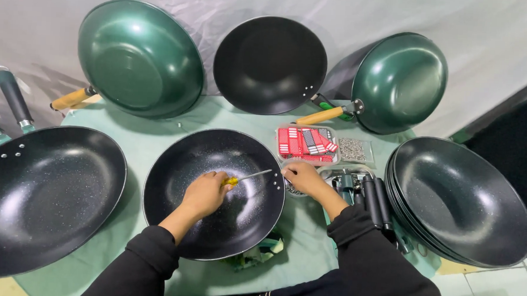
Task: The person tightens the screws on a wok handle using a manual screwdriver.
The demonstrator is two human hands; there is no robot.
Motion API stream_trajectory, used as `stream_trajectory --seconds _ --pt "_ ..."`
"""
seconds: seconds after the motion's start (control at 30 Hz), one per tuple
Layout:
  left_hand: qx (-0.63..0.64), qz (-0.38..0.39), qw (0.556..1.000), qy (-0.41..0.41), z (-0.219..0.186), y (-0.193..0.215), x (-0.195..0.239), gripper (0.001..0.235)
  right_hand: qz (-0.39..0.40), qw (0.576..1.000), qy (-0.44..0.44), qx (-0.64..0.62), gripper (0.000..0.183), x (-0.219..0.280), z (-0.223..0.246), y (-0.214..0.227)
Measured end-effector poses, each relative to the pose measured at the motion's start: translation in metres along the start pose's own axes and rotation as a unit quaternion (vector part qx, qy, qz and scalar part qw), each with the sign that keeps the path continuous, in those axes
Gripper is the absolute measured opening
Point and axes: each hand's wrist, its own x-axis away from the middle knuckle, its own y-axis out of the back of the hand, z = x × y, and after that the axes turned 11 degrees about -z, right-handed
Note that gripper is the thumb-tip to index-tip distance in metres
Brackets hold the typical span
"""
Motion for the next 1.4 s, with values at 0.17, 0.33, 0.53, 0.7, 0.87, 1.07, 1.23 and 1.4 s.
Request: stream_trajectory --seconds 0.17,0.33,0.53,0.7,0.87,1.07,1.23,1.4 --pt "-0.012 0.006 1.0 -0.012 0.0 -0.004 -0.009 0.033 0.018 0.999 -0.031 -0.003 0.026 -0.008 -0.005 -0.003" --pt "-0.025 -0.007 0.999 -0.023 0.003 -0.009 -0.01 0.03 0.027 0.999 -0.045 -0.001 0.028 -0.006 -0.004 0.001" --pt "-0.031 -0.011 0.999 -0.032 0.005 -0.016 -0.01 0.029 0.015 0.999 -0.046 -0.008 0.027 0.006 0.01 0.01" --pt "-0.038 -0.018 0.999 -0.021 0.006 -0.021 -0.01 0.03 0.01 1.0 -0.015 0.001 0.029 0.013 0.016 0.014" --pt "-0.031 -0.017 0.999 -0.018 0.003 -0.016 -0.007 0.03 0.009 1.0 -0.005 0.006 0.029 0.007 0.013 0.012" --pt "-0.031 -0.024 0.999 -0.017 -0.002 -0.012 -0.005 0.029 0.01 1.0 -0.001 0.009 0.029 0.01 0.016 0.013" --pt "-0.03 -0.025 0.999 -0.017 0.004 -0.018 -0.006 0.028 0.009 1.0 -0.005 0.004 0.029 0.012 0.018 0.015" --pt "-0.044 -0.035 0.998 -0.027 0.008 -0.024 -0.006 0.028 0.015 1.0 0.004 0.011 0.03 0.013 0.019 0.016"
